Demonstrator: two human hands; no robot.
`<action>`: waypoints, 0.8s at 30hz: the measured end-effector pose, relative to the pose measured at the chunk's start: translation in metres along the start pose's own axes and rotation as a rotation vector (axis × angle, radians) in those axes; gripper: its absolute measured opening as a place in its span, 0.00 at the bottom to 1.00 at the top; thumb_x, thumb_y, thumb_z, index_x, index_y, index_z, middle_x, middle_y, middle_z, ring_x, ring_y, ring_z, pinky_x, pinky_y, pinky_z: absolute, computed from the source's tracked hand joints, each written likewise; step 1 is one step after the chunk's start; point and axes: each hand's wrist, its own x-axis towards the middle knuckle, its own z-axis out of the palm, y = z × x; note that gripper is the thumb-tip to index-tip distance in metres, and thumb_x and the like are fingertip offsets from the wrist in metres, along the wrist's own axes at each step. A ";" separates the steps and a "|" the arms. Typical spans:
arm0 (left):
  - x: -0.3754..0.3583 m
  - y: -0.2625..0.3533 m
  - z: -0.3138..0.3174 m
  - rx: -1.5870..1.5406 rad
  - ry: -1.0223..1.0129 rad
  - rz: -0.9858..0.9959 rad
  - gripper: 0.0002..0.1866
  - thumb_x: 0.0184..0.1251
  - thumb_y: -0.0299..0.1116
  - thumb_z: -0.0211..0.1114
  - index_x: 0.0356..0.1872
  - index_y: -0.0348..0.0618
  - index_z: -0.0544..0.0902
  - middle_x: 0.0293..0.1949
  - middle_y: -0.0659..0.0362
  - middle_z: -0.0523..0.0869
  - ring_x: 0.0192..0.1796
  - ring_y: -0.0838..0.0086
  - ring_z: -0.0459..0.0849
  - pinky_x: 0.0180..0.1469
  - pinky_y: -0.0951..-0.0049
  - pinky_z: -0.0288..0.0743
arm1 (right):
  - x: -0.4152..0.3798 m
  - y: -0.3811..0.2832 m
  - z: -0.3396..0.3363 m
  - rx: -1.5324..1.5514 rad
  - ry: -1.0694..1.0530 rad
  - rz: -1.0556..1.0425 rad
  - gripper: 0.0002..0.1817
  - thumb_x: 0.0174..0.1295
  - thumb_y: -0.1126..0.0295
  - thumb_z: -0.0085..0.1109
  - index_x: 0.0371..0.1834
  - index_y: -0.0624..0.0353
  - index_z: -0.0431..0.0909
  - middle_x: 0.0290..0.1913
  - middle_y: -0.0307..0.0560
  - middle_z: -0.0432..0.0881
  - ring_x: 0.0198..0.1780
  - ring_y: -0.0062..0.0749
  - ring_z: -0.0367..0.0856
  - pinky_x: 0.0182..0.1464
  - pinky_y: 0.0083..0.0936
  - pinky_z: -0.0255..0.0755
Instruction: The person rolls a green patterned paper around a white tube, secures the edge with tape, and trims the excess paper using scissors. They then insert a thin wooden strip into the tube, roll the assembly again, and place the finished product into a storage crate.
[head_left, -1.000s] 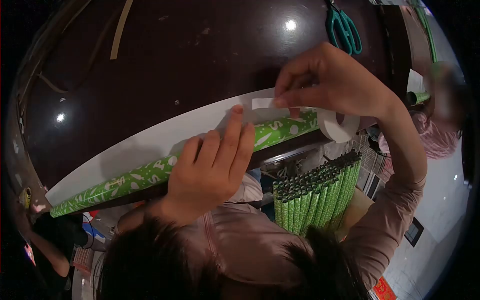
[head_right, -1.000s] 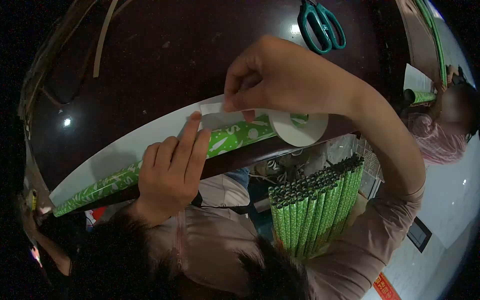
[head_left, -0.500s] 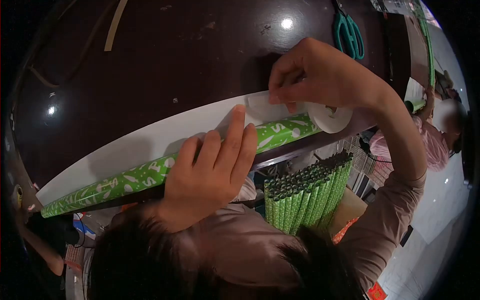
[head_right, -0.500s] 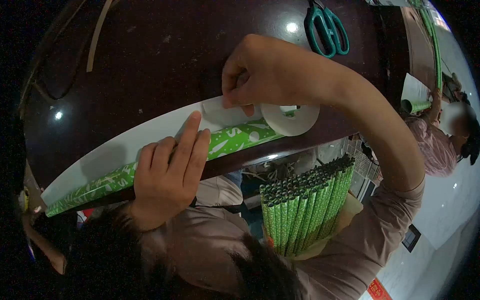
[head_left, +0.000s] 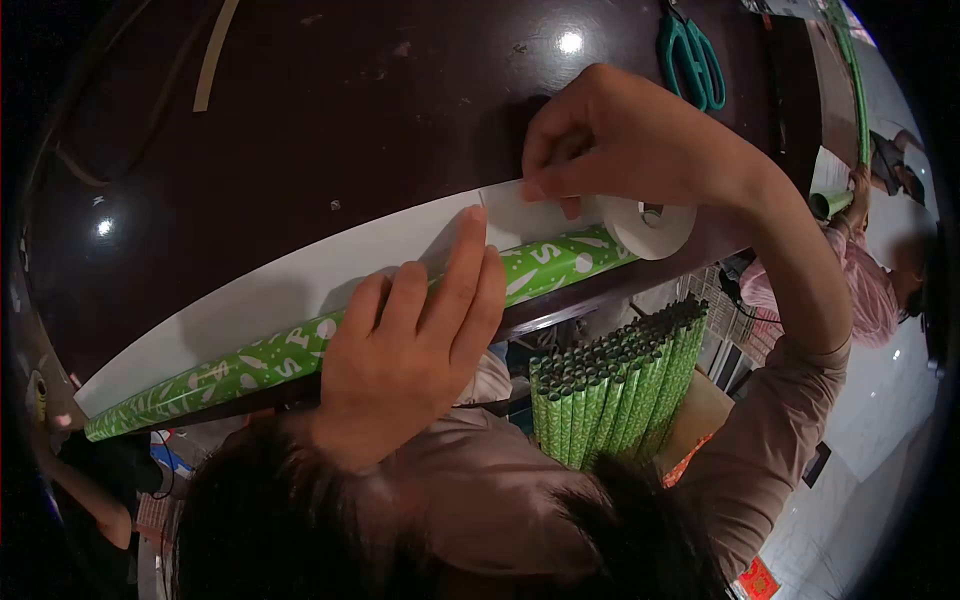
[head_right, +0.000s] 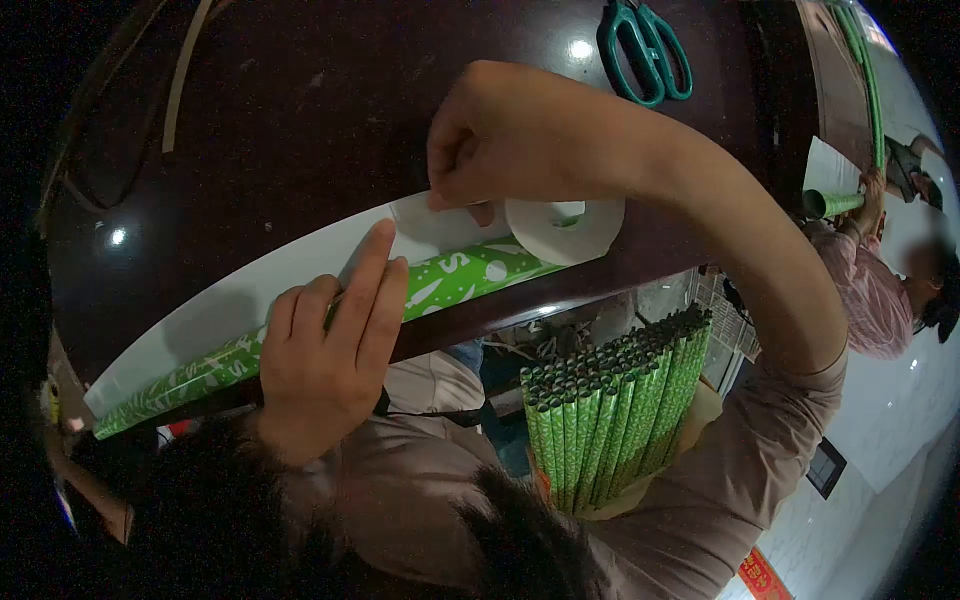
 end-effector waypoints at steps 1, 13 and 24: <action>0.000 0.000 0.000 -0.008 -0.001 0.006 0.14 0.64 0.33 0.59 0.50 0.42 0.80 0.59 0.57 0.82 0.38 0.71 0.78 0.40 0.74 0.74 | 0.000 0.001 0.001 0.000 0.006 -0.027 0.08 0.59 0.71 0.66 0.34 0.65 0.85 0.24 0.43 0.85 0.27 0.20 0.83 0.34 0.20 0.75; 0.002 0.000 -0.002 -0.054 -0.056 -0.012 0.14 0.64 0.33 0.57 0.49 0.41 0.79 0.62 0.57 0.80 0.38 0.69 0.75 0.40 0.70 0.70 | -0.008 -0.001 0.014 -0.124 0.177 -0.093 0.08 0.57 0.72 0.67 0.30 0.67 0.81 0.24 0.46 0.84 0.29 0.27 0.85 0.35 0.24 0.76; 0.003 -0.002 0.000 -0.099 -0.014 -0.001 0.18 0.59 0.33 0.58 0.50 0.41 0.78 0.62 0.56 0.79 0.39 0.68 0.75 0.42 0.71 0.70 | -0.014 -0.009 0.022 -0.434 0.278 -0.089 0.06 0.53 0.73 0.63 0.31 0.64 0.81 0.27 0.51 0.84 0.31 0.43 0.85 0.36 0.33 0.77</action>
